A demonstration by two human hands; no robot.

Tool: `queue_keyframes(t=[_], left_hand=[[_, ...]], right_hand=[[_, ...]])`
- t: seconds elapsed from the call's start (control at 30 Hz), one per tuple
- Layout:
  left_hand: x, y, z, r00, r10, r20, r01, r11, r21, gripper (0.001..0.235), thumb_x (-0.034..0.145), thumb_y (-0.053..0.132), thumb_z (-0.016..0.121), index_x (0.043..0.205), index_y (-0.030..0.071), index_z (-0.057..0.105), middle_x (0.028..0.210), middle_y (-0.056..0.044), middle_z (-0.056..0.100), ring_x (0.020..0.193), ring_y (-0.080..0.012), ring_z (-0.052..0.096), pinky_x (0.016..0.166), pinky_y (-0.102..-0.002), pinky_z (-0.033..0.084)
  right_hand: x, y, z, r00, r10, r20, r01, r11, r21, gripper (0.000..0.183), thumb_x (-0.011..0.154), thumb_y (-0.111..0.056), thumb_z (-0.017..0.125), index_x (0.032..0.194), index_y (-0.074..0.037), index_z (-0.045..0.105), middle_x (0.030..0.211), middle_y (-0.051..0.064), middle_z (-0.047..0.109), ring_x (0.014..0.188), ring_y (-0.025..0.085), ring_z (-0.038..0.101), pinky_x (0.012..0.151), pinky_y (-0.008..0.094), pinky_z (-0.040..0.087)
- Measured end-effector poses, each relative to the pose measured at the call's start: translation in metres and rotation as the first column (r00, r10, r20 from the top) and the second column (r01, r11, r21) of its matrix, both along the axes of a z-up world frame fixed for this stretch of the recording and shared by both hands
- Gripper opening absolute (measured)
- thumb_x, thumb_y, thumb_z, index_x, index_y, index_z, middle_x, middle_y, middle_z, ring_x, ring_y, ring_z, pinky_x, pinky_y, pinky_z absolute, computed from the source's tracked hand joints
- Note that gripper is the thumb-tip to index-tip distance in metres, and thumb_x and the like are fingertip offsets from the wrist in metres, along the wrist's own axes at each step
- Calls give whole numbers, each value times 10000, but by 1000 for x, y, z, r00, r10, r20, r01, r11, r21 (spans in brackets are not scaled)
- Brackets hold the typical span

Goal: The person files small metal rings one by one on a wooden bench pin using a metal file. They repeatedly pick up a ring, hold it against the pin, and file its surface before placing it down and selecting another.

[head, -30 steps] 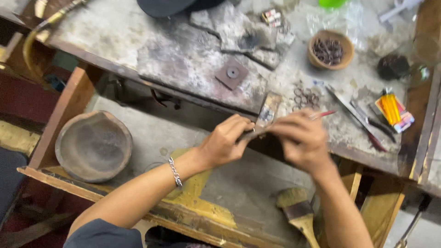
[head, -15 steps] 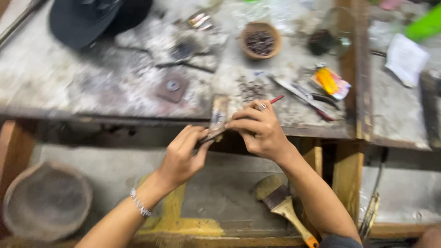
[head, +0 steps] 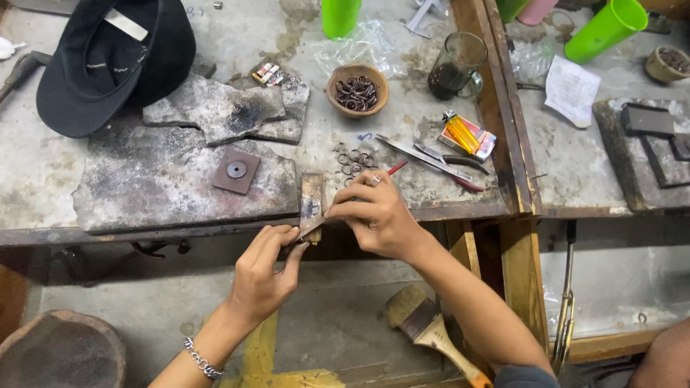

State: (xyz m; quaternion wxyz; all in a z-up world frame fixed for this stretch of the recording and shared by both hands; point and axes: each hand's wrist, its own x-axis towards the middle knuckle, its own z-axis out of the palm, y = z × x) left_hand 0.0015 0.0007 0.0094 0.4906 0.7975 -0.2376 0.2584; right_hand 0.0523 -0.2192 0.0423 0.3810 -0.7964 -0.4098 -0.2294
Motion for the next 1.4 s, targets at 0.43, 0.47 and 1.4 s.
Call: queue_keyframes(t=[0.43,0.47,1.4], left_hand=[[-1,2,0,998,-69,6,68,995,70,109,956,29,690,1010,-38,624,960,-163,667,844,-304,656,831,-391,540],[0,5,-3,998,-69,5,68,995,74,109,956,29,690,1010,-38,624,960,-163,667,844,-304,656,831,-391,540],[-25,-7,63,940,-271,-210,103,808,-580,276,821,-13,842,1069,-14,719,896,-134,797,816,-185,779,722,-328,644]], right_hand=[[5,-5,21,999,37,-8,-37,997,-61,374,692,62,569,899,-153,795,859,36,783,664,166,598,808,363,451],[1,0,18,999,37,-9,-37,998,-58,374,692,62,569,899,-153,795,859,36,783,664,166,598,808,363,451],[-56,23,60,921,-96,-377,169,972,165,176,840,12,745,993,-54,801,853,106,772,779,274,766,745,355,593]])
